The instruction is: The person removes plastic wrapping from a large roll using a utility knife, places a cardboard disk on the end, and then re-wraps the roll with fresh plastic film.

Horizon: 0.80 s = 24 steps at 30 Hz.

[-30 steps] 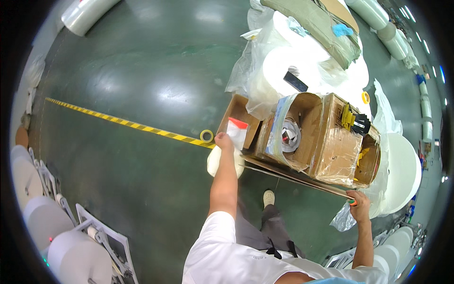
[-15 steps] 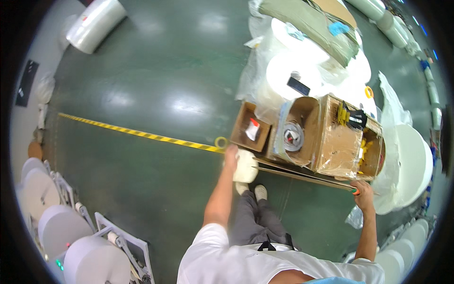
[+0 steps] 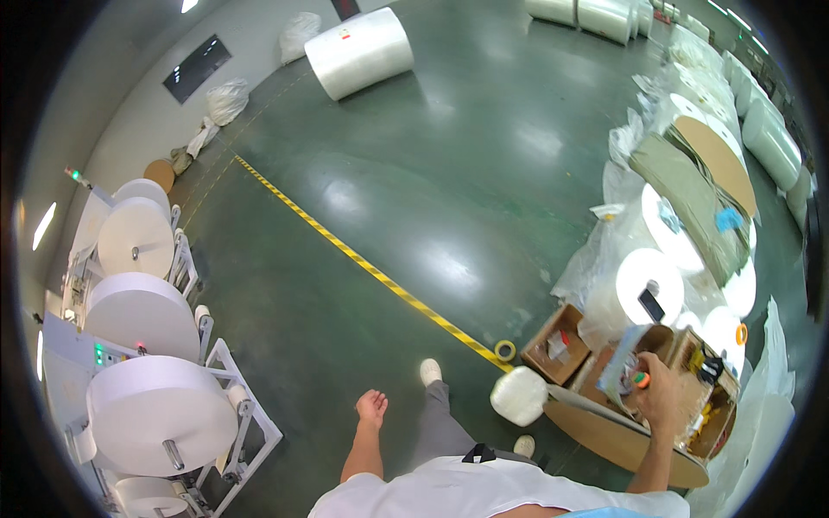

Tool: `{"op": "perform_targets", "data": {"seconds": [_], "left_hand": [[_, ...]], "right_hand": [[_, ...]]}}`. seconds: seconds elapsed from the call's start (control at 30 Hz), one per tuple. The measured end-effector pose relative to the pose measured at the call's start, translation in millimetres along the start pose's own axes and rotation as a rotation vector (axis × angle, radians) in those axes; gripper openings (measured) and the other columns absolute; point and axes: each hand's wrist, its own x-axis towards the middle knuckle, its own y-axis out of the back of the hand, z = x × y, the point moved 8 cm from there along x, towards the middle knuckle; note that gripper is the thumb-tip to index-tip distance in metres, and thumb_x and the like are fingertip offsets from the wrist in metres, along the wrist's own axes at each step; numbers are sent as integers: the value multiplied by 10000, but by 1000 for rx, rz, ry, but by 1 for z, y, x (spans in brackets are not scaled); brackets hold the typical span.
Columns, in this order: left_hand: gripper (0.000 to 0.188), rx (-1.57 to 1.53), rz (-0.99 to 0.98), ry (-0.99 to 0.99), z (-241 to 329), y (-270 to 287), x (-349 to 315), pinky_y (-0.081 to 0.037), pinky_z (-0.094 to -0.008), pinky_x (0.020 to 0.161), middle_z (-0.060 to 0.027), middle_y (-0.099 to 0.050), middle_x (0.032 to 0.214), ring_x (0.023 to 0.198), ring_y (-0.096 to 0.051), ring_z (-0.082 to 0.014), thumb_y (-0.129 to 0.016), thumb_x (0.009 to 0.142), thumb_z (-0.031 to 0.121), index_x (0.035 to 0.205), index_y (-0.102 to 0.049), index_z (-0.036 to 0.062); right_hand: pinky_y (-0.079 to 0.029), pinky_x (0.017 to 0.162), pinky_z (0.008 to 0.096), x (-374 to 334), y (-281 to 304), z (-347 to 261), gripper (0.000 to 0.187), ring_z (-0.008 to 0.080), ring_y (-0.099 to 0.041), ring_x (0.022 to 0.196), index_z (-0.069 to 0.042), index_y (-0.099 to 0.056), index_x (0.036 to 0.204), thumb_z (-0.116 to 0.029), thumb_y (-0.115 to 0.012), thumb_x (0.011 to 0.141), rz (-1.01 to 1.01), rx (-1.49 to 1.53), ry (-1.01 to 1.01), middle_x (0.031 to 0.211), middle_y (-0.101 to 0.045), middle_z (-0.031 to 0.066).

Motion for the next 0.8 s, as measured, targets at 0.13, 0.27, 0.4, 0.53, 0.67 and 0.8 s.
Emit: {"op": "perform_targets", "data": {"seconds": [0.13, 0.27, 0.4, 0.53, 0.67, 0.8], "left_hand": [[113, -100, 7, -15, 109, 8, 62, -613, -395, 784, -56, -699, 951, 869, -708, -218, -654, 1000, 148, 1070, -678, 64], [131, -166, -24, 1, 206, -32, 111, -621, -387, 810, -78, -713, 1016, 913, -717, -227, -657, 1008, 127, 1108, -677, 45], [196, -151, -157, -128, 345, -123, 146, -616, -388, 822, -92, -717, 1071, 939, -719, -224, -661, 1017, 123, 1195, -651, 42], [166, -96, -347, -128, 452, -296, 225, -627, -363, 803, -81, -727, 1038, 938, -729, -212, -678, 1030, 113, 1180, -663, 43], [255, 32, -330, -275, 575, -382, 289, -616, -371, 818, -95, -717, 1106, 951, -728, -221, -682, 1023, 115, 1257, -619, 38], [100, 49, -217, -323, 668, -471, 369, -568, -340, 722, -57, -688, 953, 827, -667, -170, -646, 1050, 145, 1063, -671, 49]], "right_hand": [[-561, 702, 439, 143, -141, -91, 251, 377, -738, 750, -3, -639, 1110, -183, -739, 964, -239, 336, -15, 798, -706, 201], [-581, 721, 435, 256, -284, -137, 299, 351, -748, 722, 28, -663, 1046, -218, -745, 895, -415, 398, -300, 765, -708, 210], [-542, 592, 408, 334, -392, -106, 259, 266, -704, 618, 28, -676, 949, -187, -765, 834, -291, 106, -164, 738, -704, 146], [-498, 501, 407, 396, -453, 17, 197, 220, -644, 524, 12, -673, 887, -147, -766, 816, -130, 89, -395, 687, -675, 105], [-496, 467, 410, 528, -516, -57, 143, 199, -602, 487, 20, -627, 810, -92, -689, 875, -371, 485, -723, 647, -639, 109], [-500, 471, 391, 752, -556, -105, 155, 214, -609, 483, 13, -631, 822, -111, -636, 915, -311, 366, -397, 648, -635, 117]]}}
